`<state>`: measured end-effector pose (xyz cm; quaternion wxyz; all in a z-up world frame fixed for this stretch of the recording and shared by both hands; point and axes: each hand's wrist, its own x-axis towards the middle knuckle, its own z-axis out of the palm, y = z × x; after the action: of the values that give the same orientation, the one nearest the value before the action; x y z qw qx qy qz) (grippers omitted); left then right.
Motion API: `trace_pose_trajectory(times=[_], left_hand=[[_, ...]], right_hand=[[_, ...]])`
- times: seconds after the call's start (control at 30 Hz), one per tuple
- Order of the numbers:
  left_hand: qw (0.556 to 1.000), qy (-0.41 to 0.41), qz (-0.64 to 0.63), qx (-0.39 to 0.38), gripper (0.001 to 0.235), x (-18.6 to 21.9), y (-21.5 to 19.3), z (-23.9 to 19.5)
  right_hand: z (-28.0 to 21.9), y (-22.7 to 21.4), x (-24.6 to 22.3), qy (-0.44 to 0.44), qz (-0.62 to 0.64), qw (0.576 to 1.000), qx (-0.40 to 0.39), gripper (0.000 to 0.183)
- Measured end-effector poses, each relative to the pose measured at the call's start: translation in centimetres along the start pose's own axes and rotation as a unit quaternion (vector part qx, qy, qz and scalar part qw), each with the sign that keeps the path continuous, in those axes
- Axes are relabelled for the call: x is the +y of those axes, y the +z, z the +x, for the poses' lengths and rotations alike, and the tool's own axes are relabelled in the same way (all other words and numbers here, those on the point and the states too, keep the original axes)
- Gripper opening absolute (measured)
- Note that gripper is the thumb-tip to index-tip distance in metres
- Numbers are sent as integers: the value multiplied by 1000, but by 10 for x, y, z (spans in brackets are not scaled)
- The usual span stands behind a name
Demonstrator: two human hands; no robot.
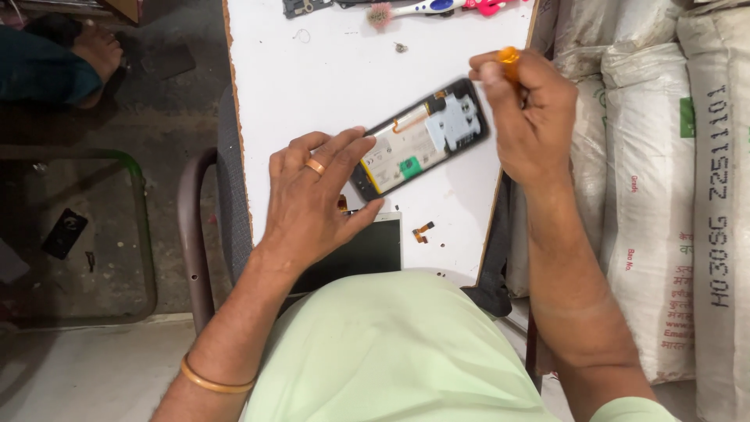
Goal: The person uses a small yellow tool to pry and lift the battery and internal components from a disassembled smartphone. The person carefully separates the battery from the phone chassis and sets the screen aside.
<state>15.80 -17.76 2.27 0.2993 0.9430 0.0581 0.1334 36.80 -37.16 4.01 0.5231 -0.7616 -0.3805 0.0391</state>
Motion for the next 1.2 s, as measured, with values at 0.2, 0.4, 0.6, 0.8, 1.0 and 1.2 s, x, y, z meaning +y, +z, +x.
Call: trace_pose_trajectory(times=[0.2,0.4,0.6,0.8,1.0,1.2], left_hand=[[1000,4,-11,6,85,-5,-4,-2],[1000,2,-15,9,84,-6,-8,0],[1000,-11,-11,-24,96,-8,-13,7],[999,-12,-11,-34,106,-9,-17,-4],[1000,-21,-11,9,103,-13,-4,-6],[998,-31,-9,53,105,-11,3,0]], right_hand=[[-29,-4,-3,-27,129,989,70,39],[-37,3,18,72,353,925,119,41],[-39,6,31,82,394,906,134,55],[-41,10,30,87,382,913,110,62],[-39,15,24,62,344,933,80,55],[-40,22,13,-17,239,971,7,38]])
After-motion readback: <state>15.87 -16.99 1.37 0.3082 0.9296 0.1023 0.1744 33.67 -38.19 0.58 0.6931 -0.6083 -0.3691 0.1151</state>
